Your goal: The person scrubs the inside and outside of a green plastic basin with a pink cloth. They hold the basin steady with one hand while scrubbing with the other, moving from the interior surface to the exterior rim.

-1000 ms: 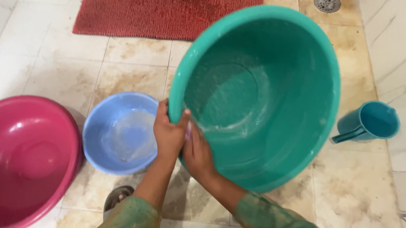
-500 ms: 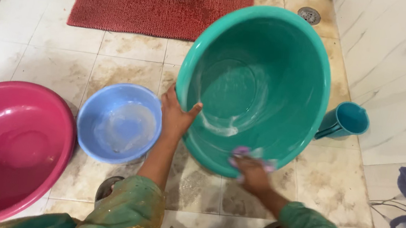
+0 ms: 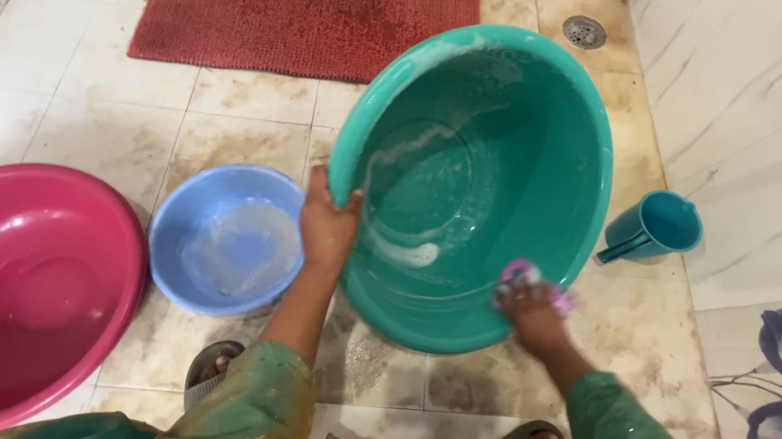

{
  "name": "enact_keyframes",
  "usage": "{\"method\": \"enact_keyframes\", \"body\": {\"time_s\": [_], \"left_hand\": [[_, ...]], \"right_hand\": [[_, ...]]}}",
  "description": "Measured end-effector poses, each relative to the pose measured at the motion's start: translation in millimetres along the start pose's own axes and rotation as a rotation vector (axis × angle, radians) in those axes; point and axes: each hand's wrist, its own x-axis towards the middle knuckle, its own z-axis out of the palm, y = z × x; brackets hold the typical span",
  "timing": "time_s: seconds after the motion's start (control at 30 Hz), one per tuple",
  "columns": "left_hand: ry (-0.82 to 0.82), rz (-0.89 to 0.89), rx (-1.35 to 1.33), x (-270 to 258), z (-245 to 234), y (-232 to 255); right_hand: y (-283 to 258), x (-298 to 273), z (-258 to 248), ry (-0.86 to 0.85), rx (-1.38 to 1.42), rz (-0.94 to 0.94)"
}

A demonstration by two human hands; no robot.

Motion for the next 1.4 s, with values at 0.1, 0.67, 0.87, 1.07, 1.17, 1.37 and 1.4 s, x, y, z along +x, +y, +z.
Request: {"method": "enact_keyframes", "body": {"time_s": [0.1, 0.67, 0.87, 1.07, 1.17, 1.37, 1.4], "left_hand": [[-0.014, 0.151, 0.039, 6.5, -4.9, -5.8], [-0.002, 0.049, 0.151, -6.7, -36.0, 24.3], [-0.099, 0.083, 0.079, -2.5, -23.0, 15.4], [0.056, 0.076, 0.070, -12.9, -15.0, -19.1], [0.072, -0.038, 0.006, -22.0, -3.3, -24.9], [0.029, -0.018, -0.008, -12.5, -0.3, -14.7], [0.022, -0.035, -0.014, -13.6, -5.6, -14.4]], "right_hand": [[12.2, -6.2, 3.3, -0.099, -0.215, 0.091], [-65.2, 39.3, 51.6, 0.073, 0.453, -0.266], [158.9, 66.4, 3.6, -0.087, -0.606, 0.121], [3.9, 95.0, 44.8, 0.107, -0.068, 0.250], [-131.4, 172.2, 68.7, 0.305, 0.641, 0.230], [-134.3, 190.9, 96.9, 0.288, 0.746, 0.045], [-95.3, 156.2, 101.2, 0.291, 0.517, -0.108]]}}
